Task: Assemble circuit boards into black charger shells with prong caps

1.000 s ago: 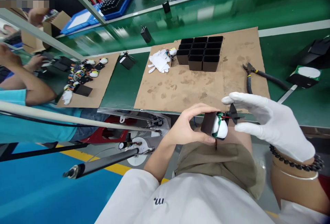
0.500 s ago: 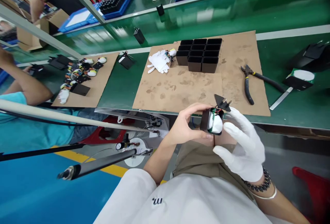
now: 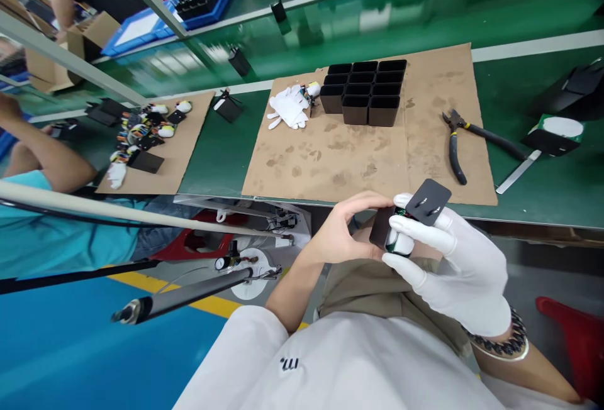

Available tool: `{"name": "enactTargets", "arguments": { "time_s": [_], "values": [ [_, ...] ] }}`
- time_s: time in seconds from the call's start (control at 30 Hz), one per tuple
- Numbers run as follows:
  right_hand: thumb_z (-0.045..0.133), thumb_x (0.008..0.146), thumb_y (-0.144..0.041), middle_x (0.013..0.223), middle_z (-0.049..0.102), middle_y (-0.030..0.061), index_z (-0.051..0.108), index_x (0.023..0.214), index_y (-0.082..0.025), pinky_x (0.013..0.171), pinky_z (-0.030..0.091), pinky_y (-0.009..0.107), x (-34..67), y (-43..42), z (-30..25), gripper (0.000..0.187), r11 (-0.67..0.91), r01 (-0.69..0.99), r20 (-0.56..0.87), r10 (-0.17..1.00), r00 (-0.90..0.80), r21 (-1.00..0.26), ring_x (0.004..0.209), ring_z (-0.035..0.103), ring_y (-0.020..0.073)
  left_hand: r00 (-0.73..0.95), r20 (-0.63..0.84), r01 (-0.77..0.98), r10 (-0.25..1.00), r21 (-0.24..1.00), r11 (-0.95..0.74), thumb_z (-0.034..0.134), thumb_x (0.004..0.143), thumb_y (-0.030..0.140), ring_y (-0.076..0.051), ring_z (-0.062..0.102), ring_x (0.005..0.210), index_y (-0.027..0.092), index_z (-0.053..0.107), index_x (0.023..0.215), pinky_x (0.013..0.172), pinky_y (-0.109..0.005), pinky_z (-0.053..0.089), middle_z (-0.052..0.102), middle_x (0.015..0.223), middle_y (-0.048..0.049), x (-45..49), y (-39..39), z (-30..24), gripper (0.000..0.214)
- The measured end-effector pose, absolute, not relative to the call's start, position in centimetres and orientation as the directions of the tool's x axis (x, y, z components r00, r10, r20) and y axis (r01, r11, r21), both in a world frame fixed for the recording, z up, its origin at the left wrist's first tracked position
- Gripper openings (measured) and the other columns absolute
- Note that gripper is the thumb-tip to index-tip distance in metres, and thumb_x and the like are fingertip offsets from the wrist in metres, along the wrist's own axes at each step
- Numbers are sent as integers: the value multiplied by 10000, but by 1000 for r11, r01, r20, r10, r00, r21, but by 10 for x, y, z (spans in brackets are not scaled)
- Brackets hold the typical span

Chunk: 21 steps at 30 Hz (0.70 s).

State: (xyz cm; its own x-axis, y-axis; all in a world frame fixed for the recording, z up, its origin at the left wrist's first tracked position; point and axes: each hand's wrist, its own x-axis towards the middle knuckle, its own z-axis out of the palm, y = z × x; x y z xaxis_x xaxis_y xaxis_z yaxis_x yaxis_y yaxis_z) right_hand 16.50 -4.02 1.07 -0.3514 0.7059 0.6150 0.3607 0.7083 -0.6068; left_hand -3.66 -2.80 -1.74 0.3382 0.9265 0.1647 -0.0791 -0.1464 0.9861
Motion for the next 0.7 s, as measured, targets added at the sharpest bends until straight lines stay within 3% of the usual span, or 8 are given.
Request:
{"name": "enactTargets", "arguments": {
  "time_s": [0.37, 0.7],
  "values": [
    [726, 784, -64, 871, 757, 29, 556, 1377, -291, 916, 603, 497, 164, -40, 20, 658, 764, 287, 648, 643, -408, -578, 1125, 708, 305, 356, 277, -107, 892, 961, -256, 887, 667, 422, -266, 655, 1110, 259, 726, 1186, 1002, -393, 496, 696, 1171, -89, -36, -26, -15, 567],
    [739, 784, -119, 1184, 745, 45, 545, 1403, -395, 937, 588, 540, 169, -38, 12, 704, 693, 358, 576, 720, -388, -626, 1165, 689, 328, 358, 254, -75, 898, 967, -244, 870, 668, 441, -281, 641, 1144, 269, 728, 1173, 1024, -422, 486, 687, 1201, -70, -35, -15, -23, 552]
  ]
}}
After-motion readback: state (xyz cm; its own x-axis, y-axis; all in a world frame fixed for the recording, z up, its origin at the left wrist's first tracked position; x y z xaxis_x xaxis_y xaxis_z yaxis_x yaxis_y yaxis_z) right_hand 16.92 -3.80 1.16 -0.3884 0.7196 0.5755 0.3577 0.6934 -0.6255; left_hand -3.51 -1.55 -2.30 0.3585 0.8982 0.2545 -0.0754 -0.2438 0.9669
